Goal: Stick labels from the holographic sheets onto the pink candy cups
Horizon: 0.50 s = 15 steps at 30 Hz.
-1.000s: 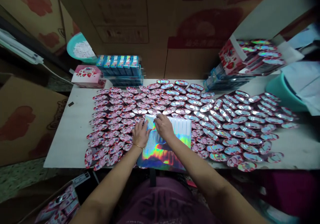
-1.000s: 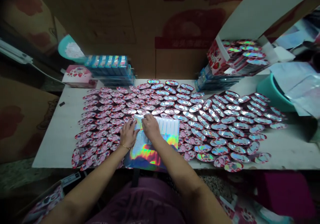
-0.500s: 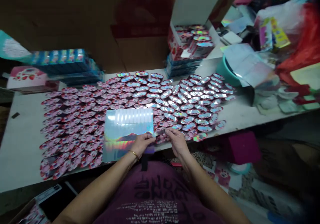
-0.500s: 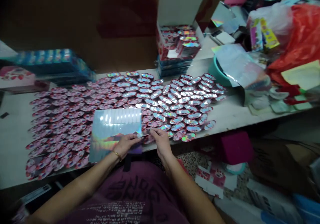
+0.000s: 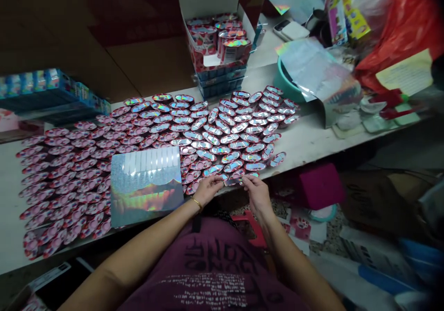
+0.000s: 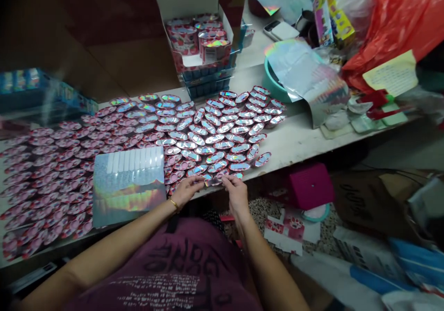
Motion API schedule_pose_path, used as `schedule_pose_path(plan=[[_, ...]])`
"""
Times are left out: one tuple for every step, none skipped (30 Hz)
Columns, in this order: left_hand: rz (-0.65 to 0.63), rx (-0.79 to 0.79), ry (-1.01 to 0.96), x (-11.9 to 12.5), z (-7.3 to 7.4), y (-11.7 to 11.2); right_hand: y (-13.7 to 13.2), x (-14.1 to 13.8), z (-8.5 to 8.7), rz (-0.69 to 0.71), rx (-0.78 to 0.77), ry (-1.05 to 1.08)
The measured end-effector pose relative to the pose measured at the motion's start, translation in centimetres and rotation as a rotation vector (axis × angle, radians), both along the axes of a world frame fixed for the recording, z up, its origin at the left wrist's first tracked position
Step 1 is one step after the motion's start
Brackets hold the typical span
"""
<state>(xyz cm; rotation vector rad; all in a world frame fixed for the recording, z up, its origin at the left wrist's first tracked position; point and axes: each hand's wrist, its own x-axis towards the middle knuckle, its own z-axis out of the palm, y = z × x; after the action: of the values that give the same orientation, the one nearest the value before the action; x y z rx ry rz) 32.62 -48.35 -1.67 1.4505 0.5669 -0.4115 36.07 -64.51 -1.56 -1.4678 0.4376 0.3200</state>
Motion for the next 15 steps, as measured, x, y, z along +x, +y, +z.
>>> schedule_pose_path(plan=[[-0.025, -0.003, 0.012, 0.2, 0.3, -0.3, -0.2, 0.1, 0.1, 0.006, 0.005, 0.0], [-0.05, 0.011, 0.019, 0.4, 0.5, -0.6, -0.3, 0.3, 0.0, 0.011, 0.006, 0.002], [-0.067, 0.038, 0.02, 0.6, 0.5, -0.9, -0.4, 0.4, -0.2, 0.017, 0.002, 0.006], [-0.078, 0.072, 0.016, 0.7, 0.3, -1.3, -0.5, 0.5, -0.4, 0.026, -0.008, 0.007], [-0.086, 0.104, 0.015, 0.8, 0.0, -1.6, -0.6, 0.7, -0.7, 0.039, -0.025, 0.002], [-0.089, 0.13, 0.023, 0.9, -0.4, -1.9, -0.8, 0.9, -1.1, 0.056, -0.051, -0.013], [-0.087, 0.149, 0.043, 1.0, -0.9, -2.2, -1.0, 1.1, -1.5, 0.078, -0.091, -0.045], [-0.086, 0.169, 0.07, 1.2, -1.4, -2.6, -1.2, 1.4, -1.9, 0.107, -0.144, -0.097], [-0.092, 0.197, 0.099, 1.3, -1.9, -2.9, -1.4, 1.8, -2.4, 0.139, -0.206, -0.162], [-0.101, 0.236, 0.125, 1.5, -2.4, -3.2, -1.7, 2.1, -2.8, 0.17, -0.274, -0.232], [-0.113, 0.283, 0.146, 1.7, -2.8, -3.6, -1.9, 2.4, -3.3, 0.2, -0.346, -0.299], [-0.128, 0.331, 0.162, 1.9, -3.1, -3.8, -2.1, 2.7, -3.7, 0.228, -0.423, -0.355], [-0.15, 0.374, 0.171, 2.1, -3.3, -4.1, -2.2, 2.9, -4.0, 0.252, -0.505, -0.395], [-0.175, 0.417, 0.175, 2.2, -3.5, -4.3, -2.3, 3.1, -4.3, 0.272, -0.59, -0.42], [-0.201, 0.461, 0.176, 2.4, -3.6, -4.4, -2.4, 3.2, -4.5, 0.293, -0.676, -0.437]])
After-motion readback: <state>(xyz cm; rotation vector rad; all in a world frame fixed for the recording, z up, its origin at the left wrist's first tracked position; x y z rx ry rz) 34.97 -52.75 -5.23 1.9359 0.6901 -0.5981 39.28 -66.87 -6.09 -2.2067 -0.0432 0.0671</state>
